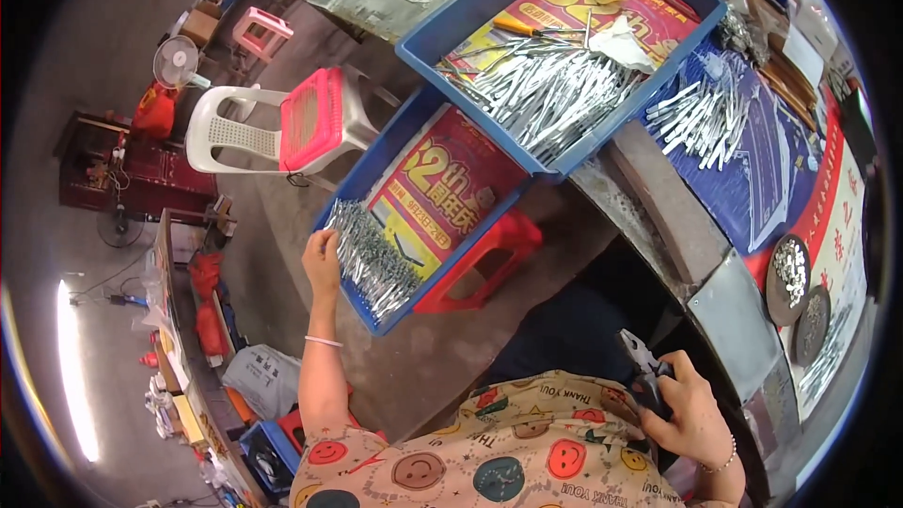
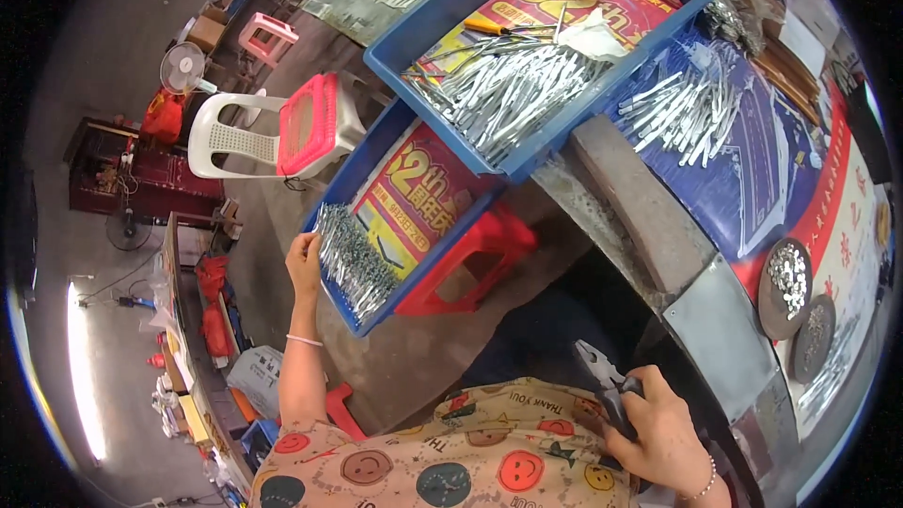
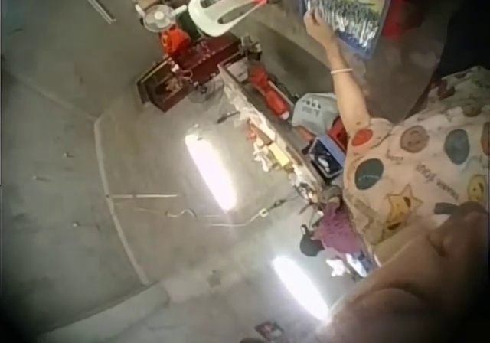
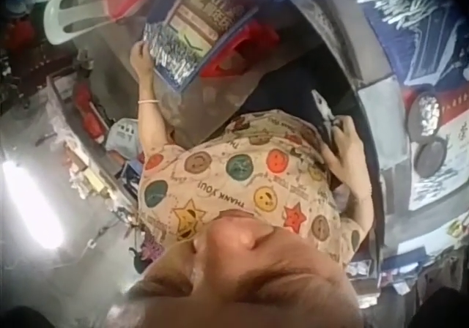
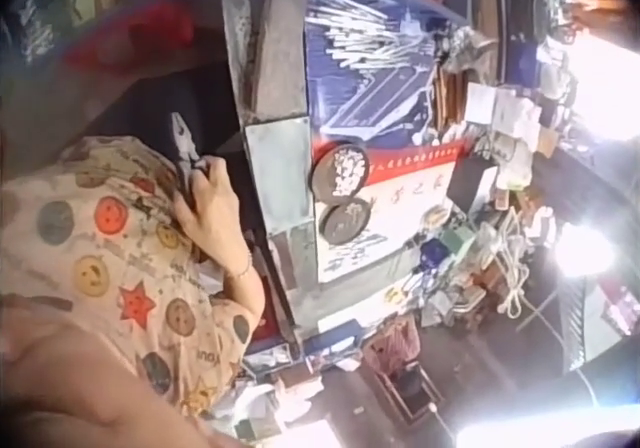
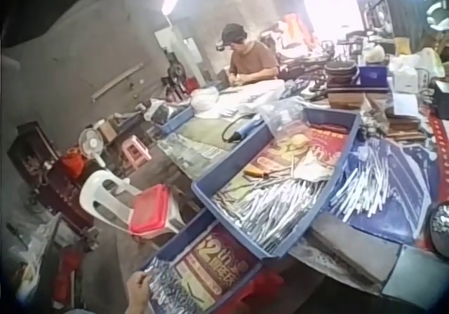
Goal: Assembling small metal pins and components using pliers at a workbench.
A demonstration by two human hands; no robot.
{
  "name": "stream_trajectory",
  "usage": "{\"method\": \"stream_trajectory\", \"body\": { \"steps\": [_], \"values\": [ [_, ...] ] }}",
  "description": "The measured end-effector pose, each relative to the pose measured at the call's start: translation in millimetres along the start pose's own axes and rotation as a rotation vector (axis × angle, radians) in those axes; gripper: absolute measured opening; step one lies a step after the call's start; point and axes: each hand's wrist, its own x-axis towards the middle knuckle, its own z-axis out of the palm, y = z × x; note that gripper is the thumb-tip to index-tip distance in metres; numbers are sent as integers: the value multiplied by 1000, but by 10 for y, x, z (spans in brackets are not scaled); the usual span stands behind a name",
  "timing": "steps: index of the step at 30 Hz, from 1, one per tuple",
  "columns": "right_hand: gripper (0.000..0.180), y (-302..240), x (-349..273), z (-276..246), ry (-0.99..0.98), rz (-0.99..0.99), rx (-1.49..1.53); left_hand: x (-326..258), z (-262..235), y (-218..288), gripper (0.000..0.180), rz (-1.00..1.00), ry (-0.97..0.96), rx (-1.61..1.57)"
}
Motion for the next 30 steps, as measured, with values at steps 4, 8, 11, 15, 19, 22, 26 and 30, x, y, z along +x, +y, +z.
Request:
{"method": "stream_trajectory", "body": {
  "steps": [4,8,11,15,19,22,26,30],
  "values": [
    [26,-15,-4,17,-2,-47,-12,15,88,-65,12,173,-98,152],
    [24,41,-135,2,44,-61,28,60,276,367,12,220,-49,92],
    [22,124,-149,56,68,-115,100,-50,256,1250,13,182,-106,-21],
    [27,241,-224,136,85,-188,169,-348,521,2497,10,297,-404,-414],
    [33,392,-436,159,146,-165,206,-615,1046,3829,13,718,-701,-570],
    [33,501,-646,203,209,-104,242,-699,1537,4640,10,860,-827,-572],
    [31,655,-843,325,286,-57,309,-603,2575,5234,16,1104,-544,-232],
    [29,812,-939,388,349,-71,342,-497,3308,5540,29,1070,-452,307]
  ]
}}
